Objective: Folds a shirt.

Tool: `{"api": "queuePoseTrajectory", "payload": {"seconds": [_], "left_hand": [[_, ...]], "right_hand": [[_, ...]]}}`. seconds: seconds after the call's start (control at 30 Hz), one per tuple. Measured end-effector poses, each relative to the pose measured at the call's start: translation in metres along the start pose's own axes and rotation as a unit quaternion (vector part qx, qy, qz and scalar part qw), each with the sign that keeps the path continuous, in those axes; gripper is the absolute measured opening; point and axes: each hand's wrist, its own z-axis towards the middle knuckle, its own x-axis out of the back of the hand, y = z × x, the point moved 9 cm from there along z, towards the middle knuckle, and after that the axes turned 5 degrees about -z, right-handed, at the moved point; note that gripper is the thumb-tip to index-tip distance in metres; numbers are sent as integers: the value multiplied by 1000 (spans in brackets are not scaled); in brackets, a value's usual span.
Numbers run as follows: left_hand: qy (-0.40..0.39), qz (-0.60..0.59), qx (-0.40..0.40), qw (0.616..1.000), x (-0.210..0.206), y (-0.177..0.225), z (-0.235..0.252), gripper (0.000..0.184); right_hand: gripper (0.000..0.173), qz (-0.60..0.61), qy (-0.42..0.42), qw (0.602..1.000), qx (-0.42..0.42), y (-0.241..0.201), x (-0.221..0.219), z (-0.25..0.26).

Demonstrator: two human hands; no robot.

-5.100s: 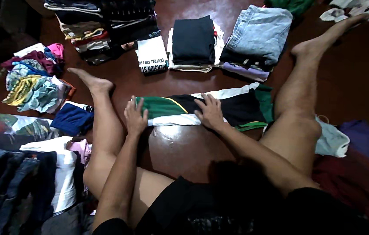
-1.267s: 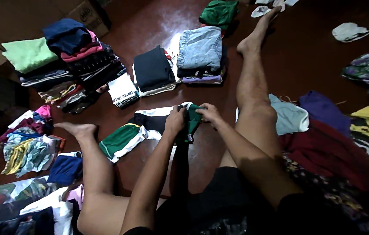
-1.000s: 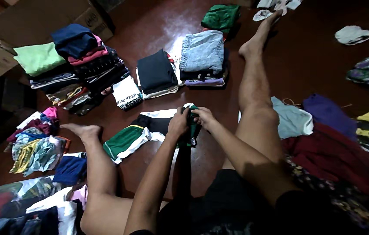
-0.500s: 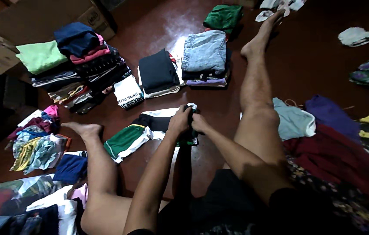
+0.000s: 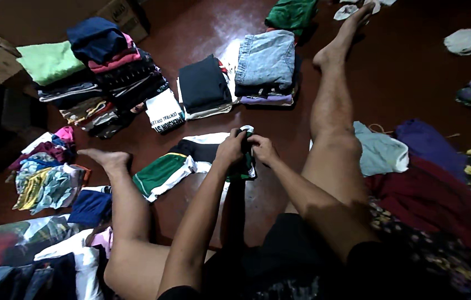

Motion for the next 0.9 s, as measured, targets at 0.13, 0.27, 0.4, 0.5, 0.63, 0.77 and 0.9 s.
{"api": "queuePoseTrajectory", "payload": {"seconds": [0.13,0.27,0.4,0.5,0.63,0.77,0.9], "left_hand": [[-25,17,1,1000,0,3,1,78],[-39,40,2,998,-4,6,2,79],[-43,40,14,998,-1,4,1,79],[-54,35,26,998,0,4,0,78],[-54,38,24,998,-2,7,3,87],[-44,43,7,998,-8,12,5,81],[-10,28,-1,1000,-8,16,5,78]], "right_hand": [[40,-196,-84,977,24,-13,-26,-6],[68,-352,-121,928,-3,-11,-51,-21],[41,-306,-136,942,4,-50,-27,-29],[35,-191,32,981,23,-37,-4,-26],[84,-266,-5,964,-10,-22,-17,-18],[91,-348,-87,931,-64,-24,-33,-20],[69,-329,-44,943,-23,-34,-23,-17]]}}
